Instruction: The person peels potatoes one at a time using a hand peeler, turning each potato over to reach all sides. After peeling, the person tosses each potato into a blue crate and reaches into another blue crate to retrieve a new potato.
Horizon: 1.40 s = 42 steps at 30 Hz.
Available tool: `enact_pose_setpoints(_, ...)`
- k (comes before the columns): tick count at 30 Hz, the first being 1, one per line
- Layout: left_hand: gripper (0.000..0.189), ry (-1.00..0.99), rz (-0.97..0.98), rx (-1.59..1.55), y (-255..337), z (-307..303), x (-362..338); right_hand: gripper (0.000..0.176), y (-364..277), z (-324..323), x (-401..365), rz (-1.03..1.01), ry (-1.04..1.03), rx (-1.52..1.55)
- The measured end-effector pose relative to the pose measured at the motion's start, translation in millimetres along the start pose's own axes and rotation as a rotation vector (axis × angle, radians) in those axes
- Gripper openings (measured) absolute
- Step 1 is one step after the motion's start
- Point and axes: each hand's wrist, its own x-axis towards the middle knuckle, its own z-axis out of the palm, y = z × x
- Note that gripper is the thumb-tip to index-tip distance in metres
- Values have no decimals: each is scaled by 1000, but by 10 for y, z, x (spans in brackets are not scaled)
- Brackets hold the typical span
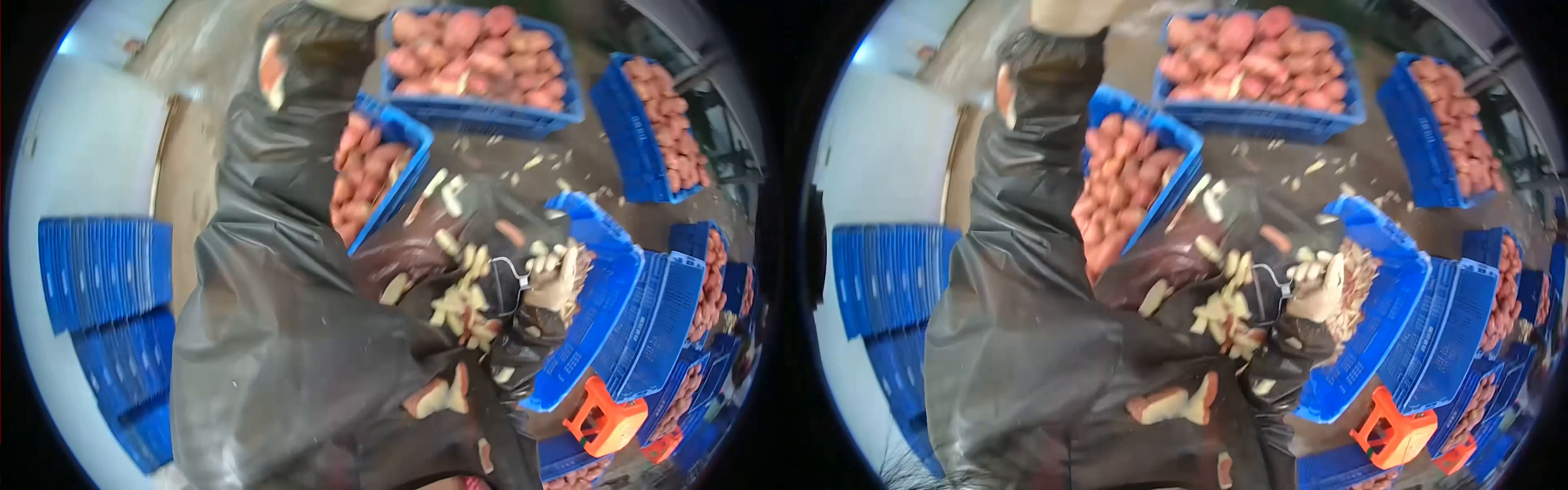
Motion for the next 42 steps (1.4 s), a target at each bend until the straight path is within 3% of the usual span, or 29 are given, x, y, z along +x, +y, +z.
enact_pose_setpoints(2,50,178,-444,569,265,-34,-650,34,104,-228,17,-112,-346,-174)
enact_pose_setpoints(3,36,435,-546,631,99,-391,-1145,35,106,-293,9,-91,-330,-25)
enact_pose_setpoints(5,42,396,-965,658,83,-1373,-2319,37,89,-308,50,-56,-306,148)
enact_pose_setpoints(6,23,902,-996,403,-36,-1676,-3280,39,46,-311,81,-48,-317,178)
enact_pose_setpoints(7,23,567,-1020,1116,-117,-1802,-3793,38,14,-311,136,10,-440,219)
enact_pose_setpoints(9,36,494,-1419,1552,-427,-1875,-4105,37,-15,-270,189,99,-440,223)
enact_pose_setpoints(10,39,-139,-1641,1973,-509,-1637,-4094,37,-6,-236,198,98,-422,196)
enact_pose_setpoints(12,52,397,-1733,1983,-1023,-1798,-4106,39,28,-191,158,21,-286,67)
enact_pose_setpoints(14,49,1029,-1595,1881,-1342,-1947,-4271,40,36,-138,144,19,-283,14)
enact_pose_setpoints(15,52,534,-1775,2116,-1576,-2469,-4907,40,53,-90,128,-5,-262,-18)
enact_pose_setpoints(16,52,546,-1780,2106,-1464,-2484,-4965,40,33,-75,152,-2,-268,-27)
enact_pose_setpoints(19,39,1301,-1001,435,-824,-2169,-4786,38,34,-72,113,-4,-248,-63)
enact_pose_setpoints(20,38,1140,-801,441,-708,-1803,-4525,40,10,-13,108,27,-141,-6)
enact_pose_setpoints(21,45,608,-580,1019,-710,-1809,-4730,38,6,234,62,-18,11,55)
enact_pose_setpoints(22,47,674,-624,744,-653,-1272,-4132,37,-35,511,-63,-64,166,112)
enact_pose_setpoints(23,49,767,-653,456,-590,-724,-3517,36,-163,671,-193,-22,13,278)
enact_pose_setpoints(24,52,873,-678,198,-528,-174,-2899,37,-320,542,-175,67,-422,421)
enact_pose_setpoints(25,57,525,-754,84,-453,177,-2534,38,-456,572,-278,64,-440,496)
enact_pose_setpoints(27,56,545,-810,-57,-738,941,-2425,37,-629,532,-397,16,-455,619)
enact_pose_setpoints(30,72,307,-1359,-272,-1064,1510,-2611,41,-628,19,-291,142,-390,600)
enact_pose_setpoints(32,82,43,-976,426,-1324,1568,-2847,41,-492,-265,-303,188,-389,753)
enact_pose_setpoints(33,94,-16,-1046,361,-1359,1567,-2832,43,-406,-342,-347,150,-47,574)
enact_pose_setpoints(34,90,-235,-1071,578,-1418,1564,-2806,44,-237,-535,-286,216,-344,596)
enact_pose_setpoints(35,87,-268,-1079,699,-1415,1650,-2742,42,-192,-356,-342,98,226,192)
enact_pose_setpoints(36,89,-298,-1038,855,-1422,1713,-2748,39,-232,-511,-266,169,300,211)
enact_pose_setpoints(38,89,-370,-1099,933,-1443,1789,-2689,41,-159,-1050,79,-99,477,322)
enact_pose_setpoints(40,90,-288,-1012,827,-1535,1787,-2742,42,-123,-1078,18,-323,93,181)
enact_pose_setpoints(41,89,-299,-964,753,-1557,1704,-2777,45,-196,-912,-110,-171,113,700)
enact_pose_setpoints(42,86,-278,-959,657,-1543,1683,-2732,48,-186,-723,-278,-95,-343,958)
